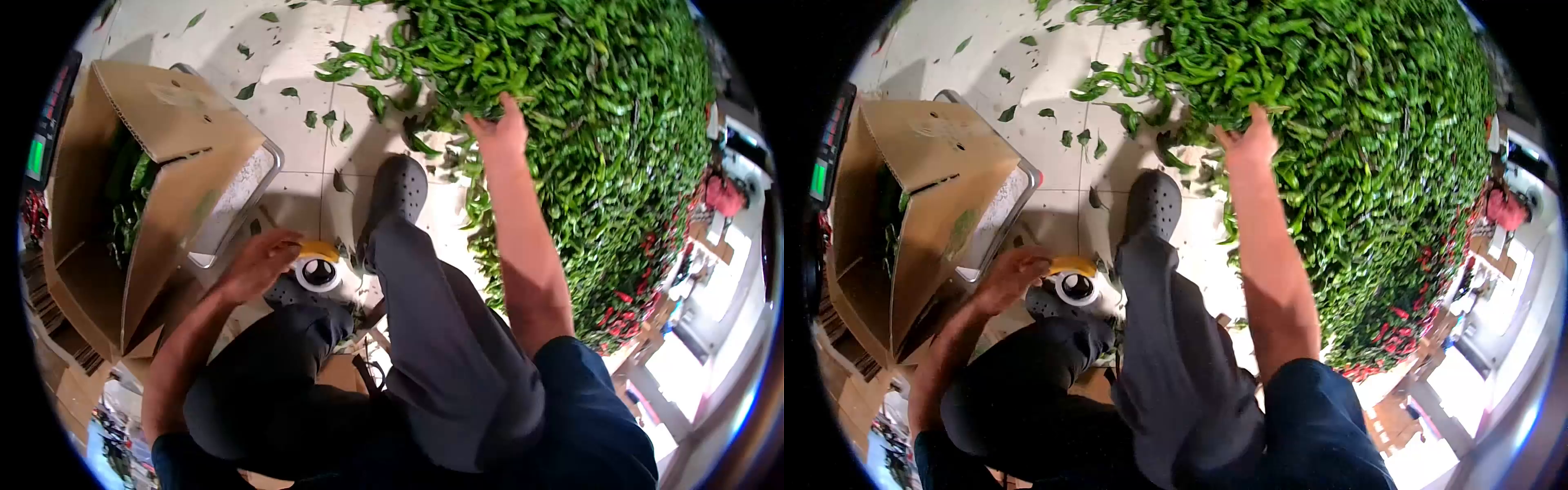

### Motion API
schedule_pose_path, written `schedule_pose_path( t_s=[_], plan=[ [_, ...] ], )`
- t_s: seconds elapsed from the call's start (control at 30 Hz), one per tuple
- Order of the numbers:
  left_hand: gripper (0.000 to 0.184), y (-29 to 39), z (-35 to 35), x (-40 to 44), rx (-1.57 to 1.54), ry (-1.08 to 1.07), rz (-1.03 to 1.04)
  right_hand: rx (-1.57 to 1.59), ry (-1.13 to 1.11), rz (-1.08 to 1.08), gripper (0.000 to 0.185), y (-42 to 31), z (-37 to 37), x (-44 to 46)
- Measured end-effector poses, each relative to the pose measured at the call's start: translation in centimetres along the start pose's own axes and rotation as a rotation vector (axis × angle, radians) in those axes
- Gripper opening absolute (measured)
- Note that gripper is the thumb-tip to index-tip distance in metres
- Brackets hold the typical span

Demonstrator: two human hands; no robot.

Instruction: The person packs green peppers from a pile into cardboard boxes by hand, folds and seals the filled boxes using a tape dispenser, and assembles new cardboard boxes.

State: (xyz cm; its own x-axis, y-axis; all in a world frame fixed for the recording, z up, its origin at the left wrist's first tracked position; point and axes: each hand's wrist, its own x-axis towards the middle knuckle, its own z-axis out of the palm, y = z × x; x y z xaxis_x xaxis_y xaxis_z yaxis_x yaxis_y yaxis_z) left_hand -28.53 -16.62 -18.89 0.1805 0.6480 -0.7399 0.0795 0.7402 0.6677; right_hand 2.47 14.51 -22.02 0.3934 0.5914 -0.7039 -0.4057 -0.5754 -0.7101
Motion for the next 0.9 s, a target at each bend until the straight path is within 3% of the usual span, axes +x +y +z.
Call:
schedule_pose_path(
  t_s=[0.07,0.1,0.17,0.23,0.3,0.37,0.4,0.47,0.5,0.57,0.63,0.67,0.73,0.77,0.8,0.83,0.9],
  plan=[
    [0.036,-1.0,0.1,1.7,-0.030,-0.050,-0.117,-0.261,-0.135,-0.116,0.069,-2.5,2.9,-1.0],
    [0.037,-2.2,0.0,2.2,-0.099,-0.027,-0.106,-0.372,-0.141,-0.260,0.068,-2.6,3.2,0.2],
    [0.040,-4.1,0.0,2.6,-0.219,0.013,-0.083,-0.576,-0.064,-0.347,0.064,-4.1,3.8,-2.3],
    [0.039,-3.7,-0.4,1.6,-0.242,0.087,-0.067,-0.571,-0.102,-0.438,0.061,-4.5,1.8,-1.6],
    [0.039,-3.3,-1.0,0.6,-0.222,0.168,-0.038,-0.812,0.045,-0.513,0.042,-3.8,-1.9,3.8],
    [0.039,-3.9,-1.8,-0.8,-0.170,0.295,-0.021,-1.110,0.134,-0.611,0.038,-3.3,-4.2,8.3],
    [0.039,-4.8,-1.8,-1.5,-0.253,0.377,0.043,-1.304,0.155,-0.726,0.036,-3.2,-4.5,10.1],
    [0.035,-4.7,-2.2,-4.7,-0.076,0.465,0.070,-1.493,0.128,-1.019,0.033,-3.3,-4.0,11.5],
    [0.034,-4.5,-1.6,-6.6,-0.066,0.501,0.030,-1.461,0.023,-1.122,0.031,-3.4,-2.6,10.2],
    [0.028,-5.7,-0.4,-10.6,-0.021,0.613,0.067,-1.110,-0.418,-0.729,0.028,-3.1,4.0,-2.3],
    [0.029,-4.8,0.5,-15.1,-0.169,0.667,-0.121,-0.951,-0.781,-0.482,0.038,-1.8,8.6,-10.1],
    [0.027,-5.3,0.1,-16.8,0.006,0.678,-0.159,-0.968,-0.992,-0.423,0.046,-1.5,10.7,-13.3],
    [0.025,-7.8,-2.5,-20.4,0.355,0.681,-0.252,-1.035,-1.281,-0.623,0.060,-0.9,14.2,-20.9],
    [0.028,-10.0,-4.1,-20.8,0.245,1.007,-0.069,-1.083,-1.326,-0.765,0.064,-0.7,15.9,-23.7],
    [0.031,-9.5,-6.5,-21.1,-0.093,1.170,0.113,-1.144,-1.332,-0.802,0.069,-0.8,17.5,-27.5],
    [0.041,-7.2,-9.5,-22.7,-0.421,1.135,0.129,-1.287,-1.362,-0.916,0.074,-0.4,19.3,-29.2],
    [0.060,-2.4,-12.1,-22.0,-0.176,1.431,0.650,-1.419,-1.470,-1.124,0.072,2.1,21.7,-31.5]
  ],
)
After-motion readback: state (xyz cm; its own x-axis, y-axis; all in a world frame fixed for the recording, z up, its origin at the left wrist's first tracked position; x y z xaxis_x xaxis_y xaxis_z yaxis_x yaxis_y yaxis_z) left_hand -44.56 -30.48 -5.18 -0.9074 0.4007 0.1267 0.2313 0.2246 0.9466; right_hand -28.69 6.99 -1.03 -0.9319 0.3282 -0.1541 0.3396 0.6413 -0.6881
